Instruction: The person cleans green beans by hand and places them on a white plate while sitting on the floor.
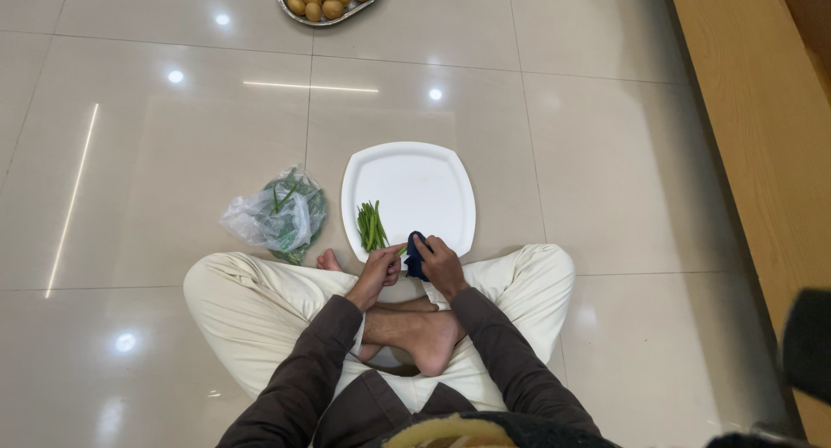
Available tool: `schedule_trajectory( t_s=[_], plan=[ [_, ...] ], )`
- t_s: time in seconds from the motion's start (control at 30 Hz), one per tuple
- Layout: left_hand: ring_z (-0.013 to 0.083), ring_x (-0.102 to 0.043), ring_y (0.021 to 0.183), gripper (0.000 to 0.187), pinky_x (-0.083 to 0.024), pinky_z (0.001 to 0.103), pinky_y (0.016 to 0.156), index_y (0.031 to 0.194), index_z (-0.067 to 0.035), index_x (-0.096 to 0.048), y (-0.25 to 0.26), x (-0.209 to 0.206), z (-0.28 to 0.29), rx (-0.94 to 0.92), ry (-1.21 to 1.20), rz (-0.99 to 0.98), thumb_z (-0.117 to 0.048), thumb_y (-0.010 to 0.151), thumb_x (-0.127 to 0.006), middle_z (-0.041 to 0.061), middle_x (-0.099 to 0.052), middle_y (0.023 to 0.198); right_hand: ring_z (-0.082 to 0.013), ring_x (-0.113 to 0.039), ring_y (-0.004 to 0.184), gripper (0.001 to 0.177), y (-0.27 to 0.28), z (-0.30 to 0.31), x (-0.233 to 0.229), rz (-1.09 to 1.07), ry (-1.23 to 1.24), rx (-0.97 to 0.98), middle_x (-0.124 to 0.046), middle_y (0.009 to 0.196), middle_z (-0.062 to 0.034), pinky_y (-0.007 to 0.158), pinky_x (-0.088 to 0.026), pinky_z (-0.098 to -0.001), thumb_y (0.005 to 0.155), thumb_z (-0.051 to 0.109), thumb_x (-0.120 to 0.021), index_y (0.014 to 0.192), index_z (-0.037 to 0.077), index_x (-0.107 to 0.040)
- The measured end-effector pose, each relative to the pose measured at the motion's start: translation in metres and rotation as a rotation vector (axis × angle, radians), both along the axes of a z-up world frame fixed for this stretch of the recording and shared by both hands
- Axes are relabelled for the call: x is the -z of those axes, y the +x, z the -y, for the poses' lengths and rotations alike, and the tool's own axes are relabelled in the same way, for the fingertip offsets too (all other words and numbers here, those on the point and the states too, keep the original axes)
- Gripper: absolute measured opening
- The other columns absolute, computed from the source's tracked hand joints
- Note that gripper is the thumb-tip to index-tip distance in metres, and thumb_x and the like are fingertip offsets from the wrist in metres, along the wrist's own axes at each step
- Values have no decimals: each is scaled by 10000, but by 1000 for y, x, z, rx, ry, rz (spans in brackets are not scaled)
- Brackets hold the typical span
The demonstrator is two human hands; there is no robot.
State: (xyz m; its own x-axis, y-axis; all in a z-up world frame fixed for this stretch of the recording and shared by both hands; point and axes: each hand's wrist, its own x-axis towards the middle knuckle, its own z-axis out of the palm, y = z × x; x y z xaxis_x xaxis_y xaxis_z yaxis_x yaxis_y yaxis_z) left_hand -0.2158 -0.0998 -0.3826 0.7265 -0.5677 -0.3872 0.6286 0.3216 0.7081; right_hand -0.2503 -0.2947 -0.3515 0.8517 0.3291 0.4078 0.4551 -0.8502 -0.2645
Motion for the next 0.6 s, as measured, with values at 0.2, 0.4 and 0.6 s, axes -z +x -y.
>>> schedule_trajectory(
  t_s=[0.2, 0.4, 0.6],
  plan=[
    [59, -352, 517, 444, -291, 216, 459, 1419, 51, -592, -1, -1, 2, -94, 36, -50, -87, 1029, -432, -22, -488, 682, -270, -624, 862, 638, -7, -3, -2, 58, 79, -184, -598, 1003, -121, 733, -563, -377, 656, -9, -703, 1292, -12, -658],
    [60, -376, 520, 395, -308, 215, 464, 1375, 38, -596, 0, -1, -2, -88, -9, -50, -85, 1034, -437, -6, -501, 717, -267, -618, 829, 627, 4, -2, 12, -35, 23, -13, -576, 912, -107, 700, -559, -385, 687, 11, -752, 1310, 20, -679],
    [85, -394, 436, 243, -299, 235, 414, 1262, -67, -500, 0, 15, 5, -169, 172, 89, -154, 1050, -421, 67, -579, 721, -275, -623, 863, 623, -1, 4, 4, 55, 95, 66, -580, 953, -118, 735, -570, -381, 657, -21, -715, 1278, 30, -686]
  ],
)
